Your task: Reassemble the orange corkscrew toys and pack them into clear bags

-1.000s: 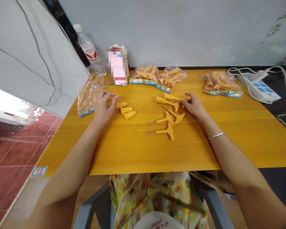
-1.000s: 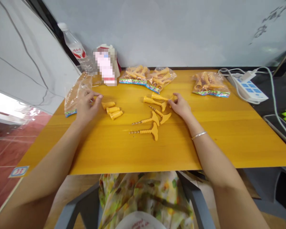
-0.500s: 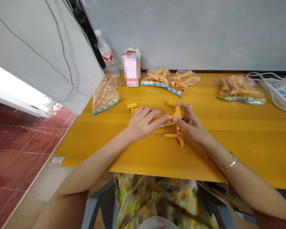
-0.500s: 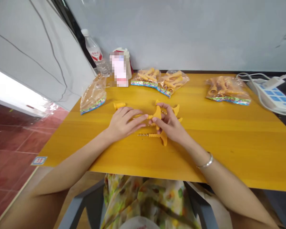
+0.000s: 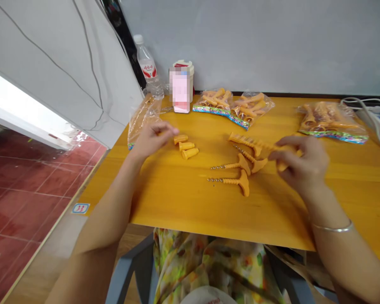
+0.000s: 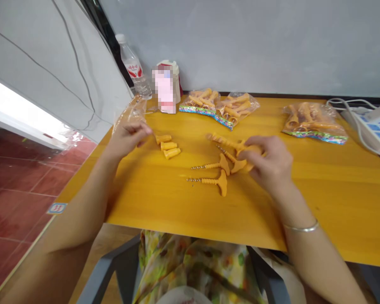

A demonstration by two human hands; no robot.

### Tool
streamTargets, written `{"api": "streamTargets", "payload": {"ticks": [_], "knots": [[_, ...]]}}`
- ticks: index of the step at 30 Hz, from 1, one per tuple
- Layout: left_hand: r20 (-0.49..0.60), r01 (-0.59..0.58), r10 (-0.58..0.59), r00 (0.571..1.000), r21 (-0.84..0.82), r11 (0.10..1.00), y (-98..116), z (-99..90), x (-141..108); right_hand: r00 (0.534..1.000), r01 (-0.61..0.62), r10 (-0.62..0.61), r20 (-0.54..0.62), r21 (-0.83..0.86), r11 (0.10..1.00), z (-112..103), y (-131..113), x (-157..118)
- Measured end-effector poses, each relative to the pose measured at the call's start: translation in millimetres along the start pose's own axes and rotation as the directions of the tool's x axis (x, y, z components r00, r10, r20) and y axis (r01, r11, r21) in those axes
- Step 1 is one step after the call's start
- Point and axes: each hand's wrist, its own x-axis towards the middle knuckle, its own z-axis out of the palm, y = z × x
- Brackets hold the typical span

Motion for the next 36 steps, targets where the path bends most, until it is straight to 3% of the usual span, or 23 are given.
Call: {"api": "streamTargets", "payload": {"ticks": [2, 3, 6, 8, 14, 21, 24, 28, 30, 33, 36], "knots": [[-0.220, 0.057, -0.033, 0.975, 0.101, 0.993, -19.1, -3.4, 7.8, 0.969, -0.235, 0.232, -0.085, -0.026, 0.972, 3.1, 26.4, -2.4], [-0.254, 0.051, -0.006, 0.967, 0.171, 0.984, -27.9, -2.4, 10.7, 0.942, -0.330, 0.328, -0.070, -0.011, 0.944, 7.5, 39.3, -4.6], [-0.169, -0.004, 0.076, 0.983, 0.390, 0.921, -48.4, 5.9, 13.8, 0.856, -0.504, 0.507, 0.102, -0.058, 0.862, 26.1, 71.2, -15.7], [-0.092, 0.000, 0.052, 0.994, 0.493, 0.870, -56.5, 11.3, 12.5, 0.817, -0.531, 0.543, 0.194, -0.113, 0.840, 37.6, 84.5, -24.8], [0.043, -0.001, -0.039, 0.998, 0.685, 0.729, -60.2, 15.9, 6.8, 0.786, -0.477, 0.519, 0.336, -0.204, 0.855, 50.6, 92.2, -37.6], [0.103, -0.036, -0.050, 0.993, 0.692, 0.721, -52.8, 15.6, 5.0, 0.718, -0.500, 0.534, 0.447, -0.201, 0.842, 50.7, 86.4, -34.0], [0.082, -0.061, 0.004, 0.997, 0.704, 0.708, -49.4, 13.3, 4.2, 0.731, -0.513, 0.553, 0.400, -0.212, 0.831, 49.0, 81.3, -31.2], [0.014, -0.091, 0.114, 0.993, 0.704, 0.704, -43.3, 9.6, 4.3, 0.811, -0.504, 0.536, 0.237, -0.184, 0.844, 46.8, 66.3, -23.6], [-0.026, -0.105, 0.169, 0.985, 0.689, 0.718, -38.7, 8.7, 4.8, 0.830, -0.501, 0.516, 0.211, -0.125, 0.857, 48.6, 56.2, -18.9], [-0.083, -0.130, 0.234, 0.969, 0.635, 0.761, -30.0, 10.4, 4.8, 0.845, -0.469, 0.463, 0.267, -0.045, 0.882, 55.8, 42.2, -12.8], [-0.071, -0.192, 0.292, 0.954, 0.602, 0.775, -21.3, 17.2, 3.3, 0.836, -0.392, 0.380, 0.396, -0.053, 0.919, 64.3, 35.0, -8.7]]}}
